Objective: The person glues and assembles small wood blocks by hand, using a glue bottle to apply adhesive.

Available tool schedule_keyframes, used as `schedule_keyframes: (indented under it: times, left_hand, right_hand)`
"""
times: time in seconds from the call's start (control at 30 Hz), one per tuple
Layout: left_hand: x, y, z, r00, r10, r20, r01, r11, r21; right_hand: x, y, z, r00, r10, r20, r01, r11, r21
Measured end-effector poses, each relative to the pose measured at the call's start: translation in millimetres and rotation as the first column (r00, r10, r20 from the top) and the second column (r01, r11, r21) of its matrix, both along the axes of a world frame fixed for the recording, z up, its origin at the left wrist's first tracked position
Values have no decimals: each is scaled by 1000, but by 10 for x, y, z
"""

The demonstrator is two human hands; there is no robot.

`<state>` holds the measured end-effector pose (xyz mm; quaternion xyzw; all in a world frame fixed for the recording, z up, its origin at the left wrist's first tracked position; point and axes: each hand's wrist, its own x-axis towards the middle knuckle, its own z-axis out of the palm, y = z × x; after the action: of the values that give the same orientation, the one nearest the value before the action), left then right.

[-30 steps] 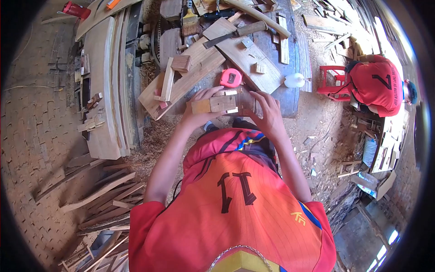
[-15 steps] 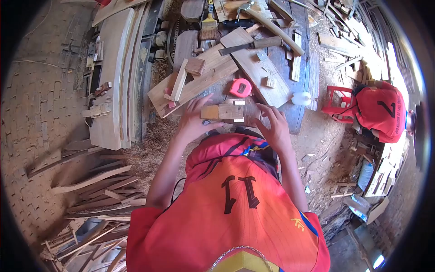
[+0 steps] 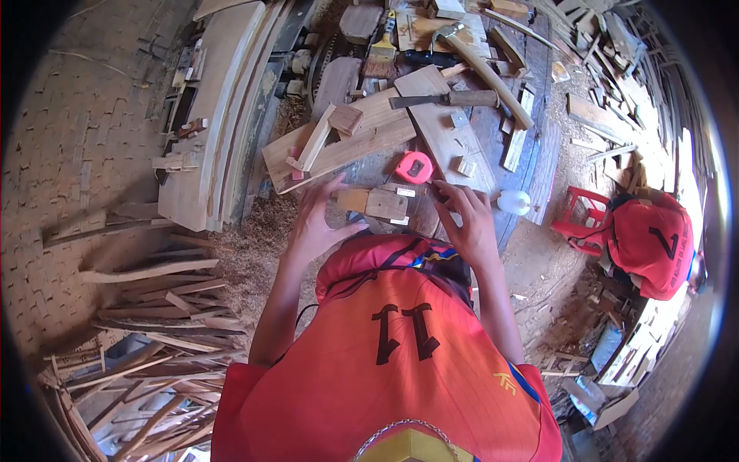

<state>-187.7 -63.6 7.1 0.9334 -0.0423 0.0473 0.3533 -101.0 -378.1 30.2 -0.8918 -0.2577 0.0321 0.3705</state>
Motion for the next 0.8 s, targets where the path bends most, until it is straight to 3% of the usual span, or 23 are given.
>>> schedule_keyframes:
  times: [0.1, 0.4, 0.6, 0.8]
  left_hand:
    - [-50, -94, 27, 998, 64, -4, -65, 998, -23]
    - [-280, -203, 177, 955, 274, -114, -276, 961, -2]
    - [-298, -249, 168, 929, 341, -145, -353, 932, -75]
    - [-298, -274, 145, 893, 349, -284, -375, 926, -42]
  right_hand:
    - [105, -41, -7, 1000, 16, 25, -17, 999, 36]
    - [231, 13, -132, 980, 114, -164, -82, 978, 192]
    - [186, 17, -201, 983, 124, -137, -87, 965, 247]
    - [87, -120, -184, 904, 137, -405, 1, 946, 324]
